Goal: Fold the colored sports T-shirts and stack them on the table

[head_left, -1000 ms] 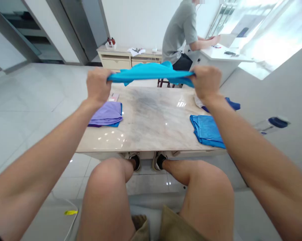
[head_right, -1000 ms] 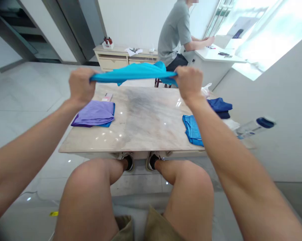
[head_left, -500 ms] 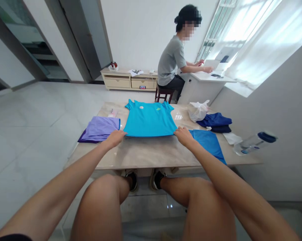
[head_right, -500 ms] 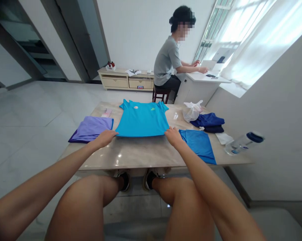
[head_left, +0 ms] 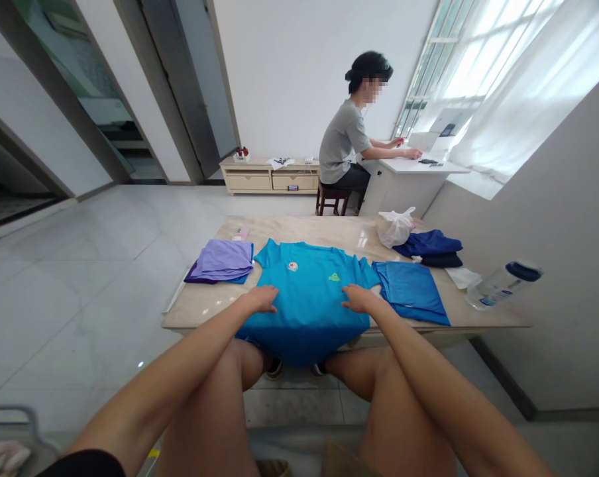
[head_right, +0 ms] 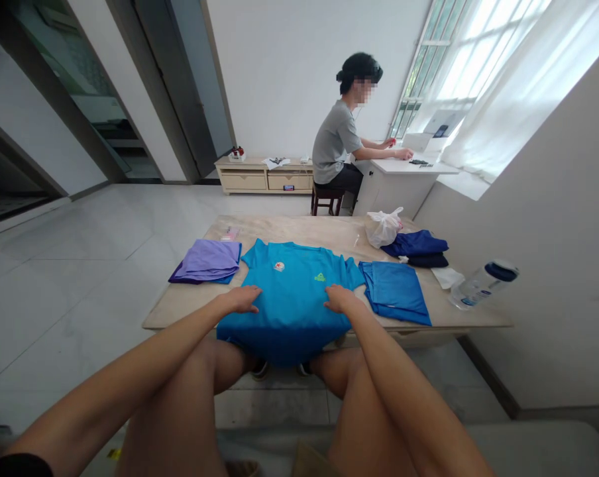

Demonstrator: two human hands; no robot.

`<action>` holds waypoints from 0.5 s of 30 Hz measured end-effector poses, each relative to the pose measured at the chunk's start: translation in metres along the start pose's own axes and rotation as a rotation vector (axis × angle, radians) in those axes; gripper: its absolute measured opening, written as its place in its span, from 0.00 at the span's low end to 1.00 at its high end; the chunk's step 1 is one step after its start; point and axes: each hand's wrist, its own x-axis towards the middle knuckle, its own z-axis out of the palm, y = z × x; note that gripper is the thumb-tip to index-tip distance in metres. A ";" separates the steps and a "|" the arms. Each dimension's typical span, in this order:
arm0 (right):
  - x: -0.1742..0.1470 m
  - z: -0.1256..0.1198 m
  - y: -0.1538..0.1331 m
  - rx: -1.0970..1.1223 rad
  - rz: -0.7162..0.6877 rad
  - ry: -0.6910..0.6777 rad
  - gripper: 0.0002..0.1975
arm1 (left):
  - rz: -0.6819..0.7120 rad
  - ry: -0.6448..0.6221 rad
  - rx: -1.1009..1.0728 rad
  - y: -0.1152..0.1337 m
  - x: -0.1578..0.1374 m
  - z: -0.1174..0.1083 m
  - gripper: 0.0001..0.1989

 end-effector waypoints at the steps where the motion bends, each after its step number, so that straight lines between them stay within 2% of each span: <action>1: 0.002 0.005 0.001 -0.011 0.026 -0.015 0.30 | -0.001 -0.021 0.007 0.000 0.003 0.003 0.36; 5: 0.012 0.015 0.006 0.000 0.163 -0.069 0.32 | -0.003 -0.125 0.022 -0.004 0.017 0.013 0.43; 10: 0.025 0.018 0.003 -0.012 0.239 -0.087 0.29 | -0.027 -0.146 -0.003 -0.009 0.028 0.019 0.49; 12: 0.027 0.020 0.002 -0.023 0.268 -0.071 0.30 | -0.056 -0.150 0.005 -0.008 0.029 0.017 0.47; 15: 0.026 0.023 -0.001 -0.022 0.303 -0.055 0.33 | -0.069 -0.174 0.010 -0.001 0.026 0.010 0.35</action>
